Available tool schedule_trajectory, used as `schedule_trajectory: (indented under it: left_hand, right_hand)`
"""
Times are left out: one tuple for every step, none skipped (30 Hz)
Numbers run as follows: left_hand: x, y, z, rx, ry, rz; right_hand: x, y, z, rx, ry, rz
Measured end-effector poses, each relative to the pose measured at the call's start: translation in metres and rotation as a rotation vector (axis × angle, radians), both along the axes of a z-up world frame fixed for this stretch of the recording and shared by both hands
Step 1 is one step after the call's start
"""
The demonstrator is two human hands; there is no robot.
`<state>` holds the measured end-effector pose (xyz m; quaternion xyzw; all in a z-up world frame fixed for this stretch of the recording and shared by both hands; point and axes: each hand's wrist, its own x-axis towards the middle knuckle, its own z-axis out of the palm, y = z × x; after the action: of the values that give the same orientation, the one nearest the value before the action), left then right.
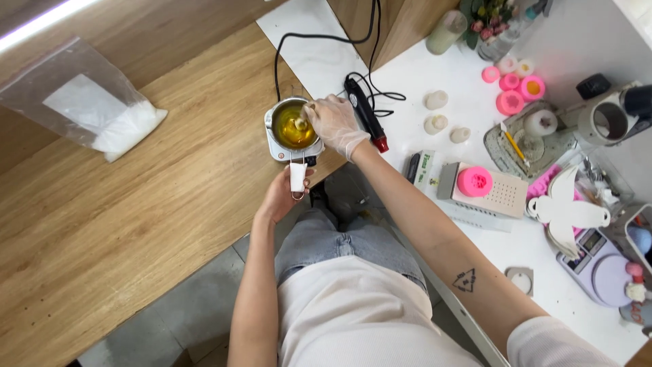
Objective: Melting and stirring wax in a pot on a heating plate using a heat gun.
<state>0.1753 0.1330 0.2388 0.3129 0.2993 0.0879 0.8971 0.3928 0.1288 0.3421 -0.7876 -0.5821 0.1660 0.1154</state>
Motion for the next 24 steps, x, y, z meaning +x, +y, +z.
schedule_trajectory:
  left_hand:
    - [0.0, -0.003, 0.017, -0.021, -0.003, 0.034]
    - [0.0, -0.005, 0.003, -0.024, -0.003, 0.021]
    - [-0.001, -0.006, -0.012, -0.038, -0.016, 0.035]
    - [-0.002, -0.004, -0.026, -0.047, -0.032, 0.051]
    - [0.002, 0.002, -0.024, -0.045, -0.035, 0.04]
    - [-0.003, 0.001, -0.023, -0.058, -0.062, 0.038]
    - [-0.008, 0.001, -0.023, -0.072, -0.089, 0.035]
    - [-0.006, -0.005, -0.038, -0.083, -0.084, 0.026]
    - [-0.005, -0.011, -0.052, -0.115, -0.11, 0.052]
    - [-0.004, -0.009, -0.064, -0.136, -0.134, 0.07]
    - [-0.005, -0.007, -0.058, -0.136, -0.128, 0.053]
    - [-0.002, -0.007, -0.053, -0.131, -0.132, 0.074]
    - [0.001, -0.008, -0.049, -0.126, -0.136, 0.095]
    - [0.001, -0.008, -0.045, -0.134, -0.135, 0.081]
    - [0.0, -0.008, -0.042, -0.101, -0.104, 0.08]
    - [0.0, -0.011, -0.038, -0.069, -0.075, 0.079]
    - [0.0, -0.01, -0.039, -0.078, -0.076, 0.068]
    - [0.001, -0.012, -0.04, -0.066, -0.069, 0.072]
    - [0.001, -0.013, -0.04, -0.054, -0.063, 0.077]
    - [0.001, -0.013, -0.041, -0.061, -0.067, 0.075]
    - [0.001, -0.012, -0.043, -0.045, -0.05, 0.073]
    - [0.001, -0.012, -0.044, -0.029, -0.031, 0.074]
    - [0.003, -0.012, -0.045, -0.036, -0.034, 0.078]
    - [0.003, -0.013, -0.047, -0.021, -0.033, 0.078]
  right_hand:
    - [0.0, 0.001, -0.002, 0.067, -0.003, -0.008]
    - [-0.002, 0.002, -0.006, 0.064, -0.004, -0.022]
    - [-0.005, 0.003, -0.01, 0.042, 0.015, -0.012]
    - [-0.006, 0.009, -0.014, 0.024, 0.031, 0.001]
    - [-0.003, 0.013, -0.004, 0.027, 0.028, -0.01]
    - [-0.006, 0.013, 0.002, -0.062, -0.045, 0.004]
    - [-0.009, 0.012, 0.008, -0.152, -0.118, 0.02]
    - [-0.01, 0.012, 0.007, -0.162, -0.113, 0.011]
    - [-0.01, 0.011, 0.006, -0.035, -0.078, -0.013]
    - [-0.011, 0.015, 0.007, 0.104, -0.044, -0.047]
    - [-0.014, 0.018, 0.006, 0.104, -0.039, -0.064]
    - [-0.014, 0.019, 0.005, 0.017, -0.047, -0.067]
    - [-0.014, 0.02, 0.005, -0.07, -0.053, -0.07]
    - [-0.015, 0.02, 0.007, -0.078, -0.054, -0.083]
    - [-0.016, 0.02, 0.008, -0.096, -0.098, -0.079]
    - [-0.017, 0.019, 0.01, -0.117, -0.144, -0.073]
    - [-0.017, 0.02, 0.008, -0.126, -0.146, -0.084]
    - [-0.016, 0.021, 0.007, -0.041, -0.111, -0.099]
    - [-0.016, 0.021, 0.006, 0.044, -0.077, -0.113]
    - [-0.017, 0.022, 0.005, 0.037, -0.082, -0.114]
    - [-0.018, 0.022, 0.004, 0.043, -0.076, -0.059]
    - [-0.02, 0.023, 0.003, 0.049, -0.069, 0.001]
    - [-0.02, 0.023, 0.005, 0.043, -0.072, 0.004]
    - [-0.022, 0.024, 0.007, -0.02, -0.112, -0.029]
